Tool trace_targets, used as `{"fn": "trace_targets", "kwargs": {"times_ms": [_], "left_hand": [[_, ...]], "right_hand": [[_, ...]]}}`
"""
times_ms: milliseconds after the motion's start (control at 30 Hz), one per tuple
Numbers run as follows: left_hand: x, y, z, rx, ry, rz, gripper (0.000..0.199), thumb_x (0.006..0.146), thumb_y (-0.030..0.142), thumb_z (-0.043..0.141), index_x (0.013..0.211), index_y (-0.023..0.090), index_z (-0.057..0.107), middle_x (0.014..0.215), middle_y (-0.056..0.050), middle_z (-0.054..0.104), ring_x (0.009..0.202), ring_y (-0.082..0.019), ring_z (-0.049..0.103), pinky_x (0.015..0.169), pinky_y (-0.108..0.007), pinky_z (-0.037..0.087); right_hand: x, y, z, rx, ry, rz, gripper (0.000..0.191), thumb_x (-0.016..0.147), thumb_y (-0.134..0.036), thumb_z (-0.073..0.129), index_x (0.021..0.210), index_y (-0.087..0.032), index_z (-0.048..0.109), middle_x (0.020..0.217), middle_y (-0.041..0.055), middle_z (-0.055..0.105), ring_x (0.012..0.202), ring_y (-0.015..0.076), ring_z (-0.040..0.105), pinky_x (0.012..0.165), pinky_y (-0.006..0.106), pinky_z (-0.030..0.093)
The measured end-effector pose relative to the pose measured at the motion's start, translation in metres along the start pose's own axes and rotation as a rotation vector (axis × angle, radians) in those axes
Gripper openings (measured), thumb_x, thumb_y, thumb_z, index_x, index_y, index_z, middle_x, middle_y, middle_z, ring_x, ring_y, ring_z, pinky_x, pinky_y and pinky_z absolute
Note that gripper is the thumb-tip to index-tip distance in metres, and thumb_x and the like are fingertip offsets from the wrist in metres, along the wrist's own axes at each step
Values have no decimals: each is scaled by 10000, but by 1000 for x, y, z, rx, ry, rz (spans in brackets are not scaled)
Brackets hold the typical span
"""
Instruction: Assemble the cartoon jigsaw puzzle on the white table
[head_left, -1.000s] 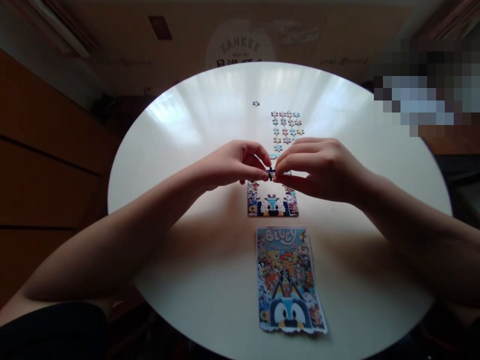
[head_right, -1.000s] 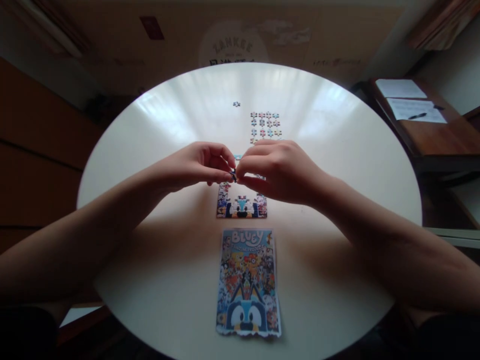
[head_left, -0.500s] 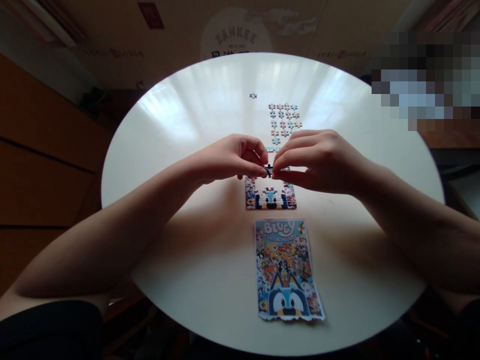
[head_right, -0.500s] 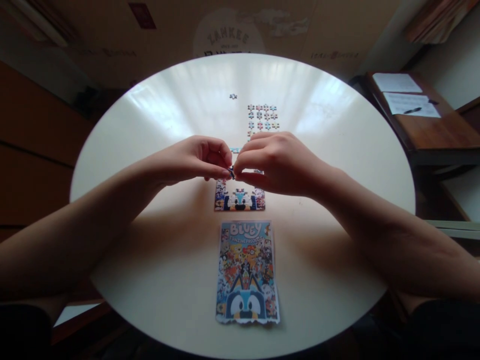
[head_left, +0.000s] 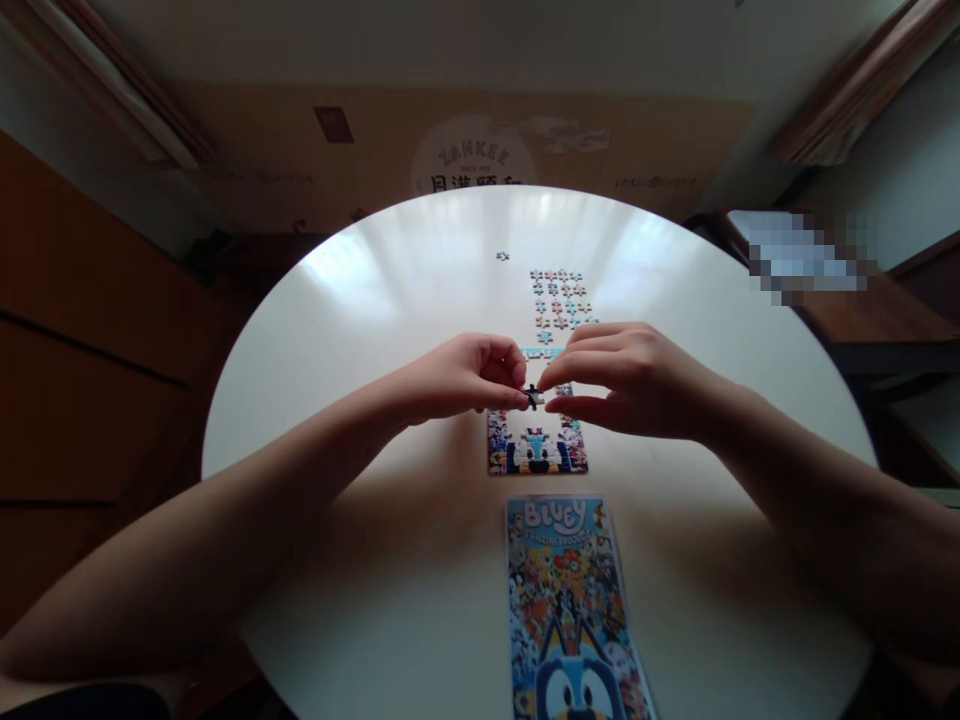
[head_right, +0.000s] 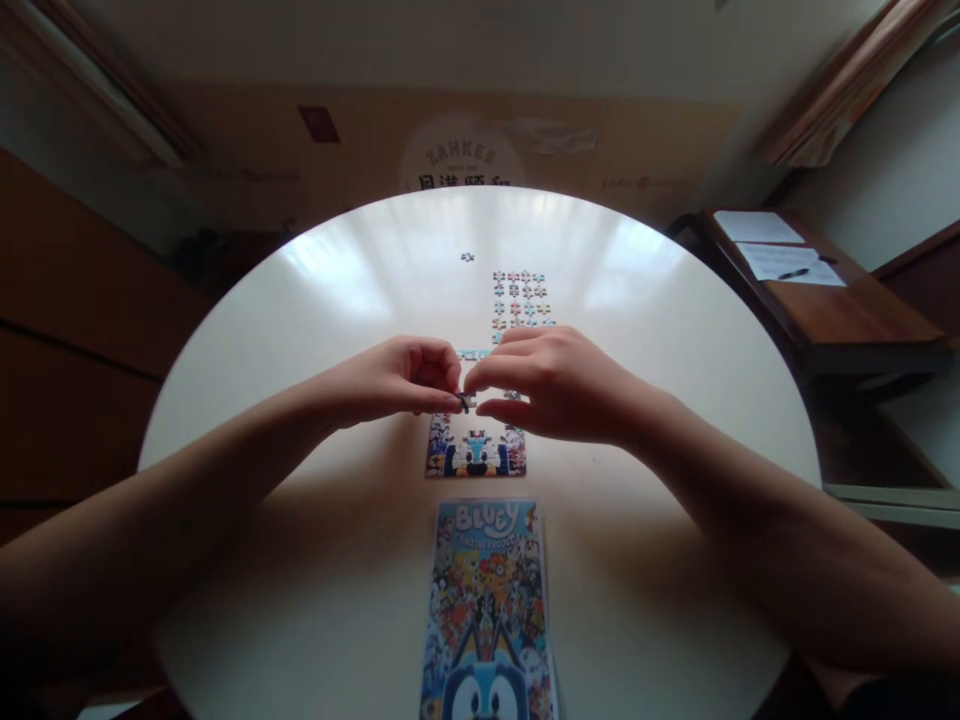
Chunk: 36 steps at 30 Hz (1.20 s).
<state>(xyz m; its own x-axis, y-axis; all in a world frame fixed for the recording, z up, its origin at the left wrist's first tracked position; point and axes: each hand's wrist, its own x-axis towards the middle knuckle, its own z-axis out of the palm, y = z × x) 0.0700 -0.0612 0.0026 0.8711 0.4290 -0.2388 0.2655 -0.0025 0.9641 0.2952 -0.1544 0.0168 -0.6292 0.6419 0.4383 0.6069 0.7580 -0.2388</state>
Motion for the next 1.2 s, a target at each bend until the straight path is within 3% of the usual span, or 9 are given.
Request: {"fn": "trace_targets", "kwargs": {"times_ms": [233,433,633,933,1200], "left_hand": [[0,0,0,-31,22,1,251,711,231,799,844,137,607,731,-7,663,648,-108,587,579,-238,416],[0,2,1,-43,58,61,359,730,177,762,1078,127,685,739,-9,694,642,-105,593,585,-239,436],[2,1,3,-60,144,83,230,743,164,740,964,128,691,730,-11,698,593,-89,591,533,-214,438],[0,3,10,-149,128,38,193,837,223,676,929,174,513,753,-15,718,574,-117,656,550,-253,526],[1,0,12,-102,84,45,155,889,225,615,915,187,468,798,-32,725,654,-135,678,582,-259,530]], "right_hand": [[0,1,-4,12,3,51,116,903,-290,700,948,-183,698,771,33,700,704,158,625,636,283,458],[0,-1,6,-48,-14,133,231,889,-408,720,794,-199,697,700,12,691,659,149,608,599,270,419],[1,-3,13,-14,19,212,193,896,-384,716,820,-207,721,721,2,714,671,143,637,621,268,433],[3,-6,11,82,131,377,123,888,-311,712,848,-198,741,710,-13,714,631,108,625,593,251,444],[4,-7,12,125,234,376,48,866,-239,723,887,-199,740,729,-18,719,615,101,624,574,245,476]]}}
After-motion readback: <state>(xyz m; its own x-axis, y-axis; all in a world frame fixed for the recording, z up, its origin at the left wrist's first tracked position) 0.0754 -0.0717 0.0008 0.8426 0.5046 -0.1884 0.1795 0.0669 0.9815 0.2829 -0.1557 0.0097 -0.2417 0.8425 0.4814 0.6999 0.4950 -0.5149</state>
